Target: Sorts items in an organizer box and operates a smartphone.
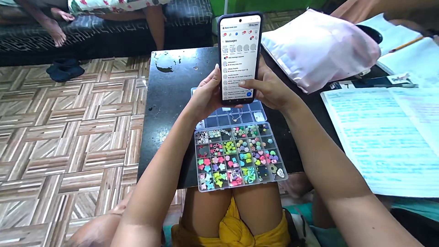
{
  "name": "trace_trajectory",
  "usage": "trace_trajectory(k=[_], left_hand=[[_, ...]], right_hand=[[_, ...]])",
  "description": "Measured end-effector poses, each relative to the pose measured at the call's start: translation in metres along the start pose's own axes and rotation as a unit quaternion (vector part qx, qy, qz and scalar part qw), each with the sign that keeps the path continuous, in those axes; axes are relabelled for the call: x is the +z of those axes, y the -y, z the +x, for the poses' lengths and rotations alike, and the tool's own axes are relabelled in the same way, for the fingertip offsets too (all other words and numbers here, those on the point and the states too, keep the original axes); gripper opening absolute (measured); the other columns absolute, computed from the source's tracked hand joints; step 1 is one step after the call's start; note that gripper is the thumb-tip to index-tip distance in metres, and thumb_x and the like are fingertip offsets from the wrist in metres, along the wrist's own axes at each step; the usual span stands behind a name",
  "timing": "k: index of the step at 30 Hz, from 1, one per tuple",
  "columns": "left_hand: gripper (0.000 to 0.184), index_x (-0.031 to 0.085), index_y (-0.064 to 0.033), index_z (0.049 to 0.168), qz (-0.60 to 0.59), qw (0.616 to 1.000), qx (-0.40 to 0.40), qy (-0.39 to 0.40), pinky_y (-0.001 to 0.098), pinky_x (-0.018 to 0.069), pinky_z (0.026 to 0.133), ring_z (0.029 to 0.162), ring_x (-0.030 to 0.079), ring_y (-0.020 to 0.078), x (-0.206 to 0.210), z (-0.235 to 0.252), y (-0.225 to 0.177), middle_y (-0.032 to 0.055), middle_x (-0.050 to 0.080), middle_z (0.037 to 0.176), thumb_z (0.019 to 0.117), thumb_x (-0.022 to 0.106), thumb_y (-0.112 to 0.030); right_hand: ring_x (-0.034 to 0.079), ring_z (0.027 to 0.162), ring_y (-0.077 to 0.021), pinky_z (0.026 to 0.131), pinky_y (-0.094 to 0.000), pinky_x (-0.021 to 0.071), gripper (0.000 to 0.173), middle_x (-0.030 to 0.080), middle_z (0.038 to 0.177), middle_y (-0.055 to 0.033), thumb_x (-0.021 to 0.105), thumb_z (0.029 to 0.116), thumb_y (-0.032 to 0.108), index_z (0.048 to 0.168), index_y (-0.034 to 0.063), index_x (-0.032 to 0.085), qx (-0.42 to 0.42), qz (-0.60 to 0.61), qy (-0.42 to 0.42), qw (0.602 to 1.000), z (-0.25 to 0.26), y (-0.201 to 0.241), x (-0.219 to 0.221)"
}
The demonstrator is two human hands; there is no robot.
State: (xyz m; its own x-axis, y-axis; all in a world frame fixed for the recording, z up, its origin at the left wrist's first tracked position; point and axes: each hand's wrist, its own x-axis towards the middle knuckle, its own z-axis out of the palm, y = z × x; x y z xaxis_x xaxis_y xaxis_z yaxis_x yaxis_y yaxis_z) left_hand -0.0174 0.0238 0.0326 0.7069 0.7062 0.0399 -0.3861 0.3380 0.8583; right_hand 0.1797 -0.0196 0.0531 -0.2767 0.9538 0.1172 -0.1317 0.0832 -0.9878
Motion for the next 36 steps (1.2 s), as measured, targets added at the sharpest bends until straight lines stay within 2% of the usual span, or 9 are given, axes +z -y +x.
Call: trace_trajectory(k=[2, 11, 13, 17, 21, 36], left_hand=[[0.044, 0.052, -0.0157, 0.135, 0.007, 1.000, 0.003, -0.010, 0.0458, 0.0639, 0.082, 0.100, 0.074, 0.0258, 0.0016, -0.0009, 0.0001, 0.0092, 0.072, 0.113, 0.1130, 0.021, -0.039], [0.045, 0.051, -0.0151, 0.136, -0.003, 1.000, 0.000, -0.014, 0.0454, 0.0633, 0.084, 0.101, 0.073, 0.0261, 0.0014, -0.0004, 0.0004, 0.0102, 0.072, 0.113, 0.1128, 0.022, -0.040], [0.044, 0.051, -0.0153, 0.136, -0.008, 1.000, 0.003, -0.007, 0.0465, 0.0631, 0.084, 0.103, 0.073, 0.0273, -0.0002, -0.0001, 0.0011, 0.0111, 0.072, 0.115, 0.1128, 0.023, -0.040], [0.044, 0.050, -0.0171, 0.137, 0.003, 1.000, 0.000, 0.002, 0.0457, 0.0635, 0.082, 0.103, 0.073, 0.0271, -0.0015, -0.0003, 0.0008, 0.0106, 0.072, 0.115, 0.1128, 0.022, -0.040], [0.043, 0.050, -0.0175, 0.136, -0.009, 1.000, -0.002, 0.000, 0.0468, 0.0634, 0.082, 0.103, 0.073, 0.0279, -0.0008, -0.0006, 0.0009, 0.0108, 0.071, 0.115, 0.1128, 0.022, -0.040], [0.042, 0.050, -0.0160, 0.135, -0.006, 1.000, 0.000, 0.000, 0.0465, 0.0635, 0.082, 0.102, 0.073, 0.0272, -0.0005, -0.0010, 0.0014, 0.0102, 0.072, 0.113, 0.1130, 0.022, -0.038]], right_hand=[[0.072, 0.103, -0.0137, 0.085, -0.0331, 0.0639, 0.070, 0.066, 0.121, 0.0006, 0.055, 0.0958, 0.001, 0.152, 0.0200, 0.018, 0.001, -0.004, -0.006, 1.000, 0.0002, -0.0006, 0.0011], [0.070, 0.105, -0.0125, 0.089, -0.0317, 0.0621, 0.068, 0.065, 0.121, 0.0010, 0.055, 0.0961, 0.000, 0.150, 0.0200, 0.020, -0.005, -0.002, 0.000, 1.000, 0.0011, -0.0013, -0.0001], [0.071, 0.106, -0.0139, 0.087, -0.0332, 0.0630, 0.069, 0.065, 0.123, 0.0005, 0.055, 0.0963, 0.001, 0.151, 0.0208, 0.018, -0.003, 0.002, 0.003, 1.000, 0.0014, -0.0019, -0.0008], [0.072, 0.102, -0.0149, 0.083, -0.0339, 0.0643, 0.064, 0.066, 0.120, -0.0005, 0.054, 0.0967, 0.000, 0.149, 0.0195, 0.022, 0.001, 0.005, -0.009, 1.000, 0.0000, 0.0008, 0.0017], [0.071, 0.104, -0.0115, 0.088, -0.0306, 0.0621, 0.061, 0.066, 0.120, 0.0016, 0.053, 0.0971, 0.000, 0.148, 0.0191, 0.024, -0.011, -0.002, -0.004, 1.000, 0.0008, -0.0004, 0.0005], [0.071, 0.103, -0.0112, 0.088, -0.0308, 0.0622, 0.059, 0.067, 0.119, 0.0015, 0.054, 0.0978, 0.002, 0.148, 0.0175, 0.026, -0.010, -0.002, -0.017, 1.000, 0.0012, -0.0011, 0.0006]])
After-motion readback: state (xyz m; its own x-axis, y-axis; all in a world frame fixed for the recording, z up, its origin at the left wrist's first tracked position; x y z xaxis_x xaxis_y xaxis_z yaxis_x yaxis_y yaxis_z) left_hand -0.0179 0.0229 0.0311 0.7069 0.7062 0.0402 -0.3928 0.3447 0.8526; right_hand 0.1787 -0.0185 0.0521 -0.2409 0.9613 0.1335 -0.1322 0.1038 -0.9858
